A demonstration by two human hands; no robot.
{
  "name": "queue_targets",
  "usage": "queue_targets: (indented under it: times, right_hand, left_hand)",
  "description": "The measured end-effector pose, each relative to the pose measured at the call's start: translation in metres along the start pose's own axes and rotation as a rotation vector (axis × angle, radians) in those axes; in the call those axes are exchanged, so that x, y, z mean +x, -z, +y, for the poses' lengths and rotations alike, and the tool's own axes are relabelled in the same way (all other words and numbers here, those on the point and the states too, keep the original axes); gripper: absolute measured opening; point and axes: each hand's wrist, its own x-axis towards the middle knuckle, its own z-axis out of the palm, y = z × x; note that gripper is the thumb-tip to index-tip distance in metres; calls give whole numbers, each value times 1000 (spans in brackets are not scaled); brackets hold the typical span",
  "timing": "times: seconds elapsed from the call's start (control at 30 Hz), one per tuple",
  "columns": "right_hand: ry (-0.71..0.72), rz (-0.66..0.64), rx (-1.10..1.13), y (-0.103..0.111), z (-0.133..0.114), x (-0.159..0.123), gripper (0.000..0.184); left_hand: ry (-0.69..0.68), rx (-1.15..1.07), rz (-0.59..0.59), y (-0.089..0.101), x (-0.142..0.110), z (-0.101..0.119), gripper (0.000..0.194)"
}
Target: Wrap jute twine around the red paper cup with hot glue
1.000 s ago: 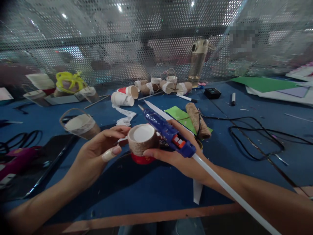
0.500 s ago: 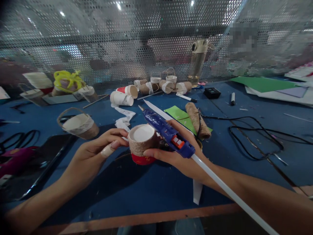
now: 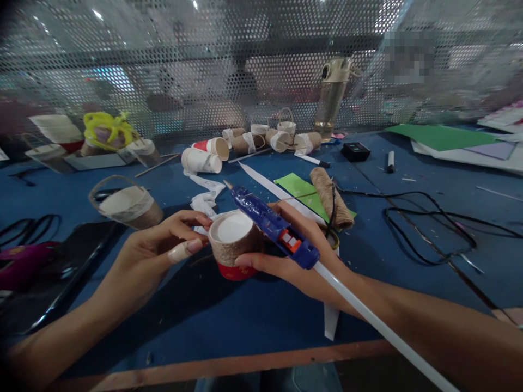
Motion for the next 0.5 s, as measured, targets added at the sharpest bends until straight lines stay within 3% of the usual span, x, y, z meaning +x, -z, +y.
queue_targets:
  times: [0.4,0.5]
  right_hand:
    - [87,15,5,-1,4,0,70]
    - [94,-4,-2,-1,2,0,64]
  left_hand:
    - [50,-21,-54,3,1,-2,28]
    - [45,7,-25,3,3,-4,18]
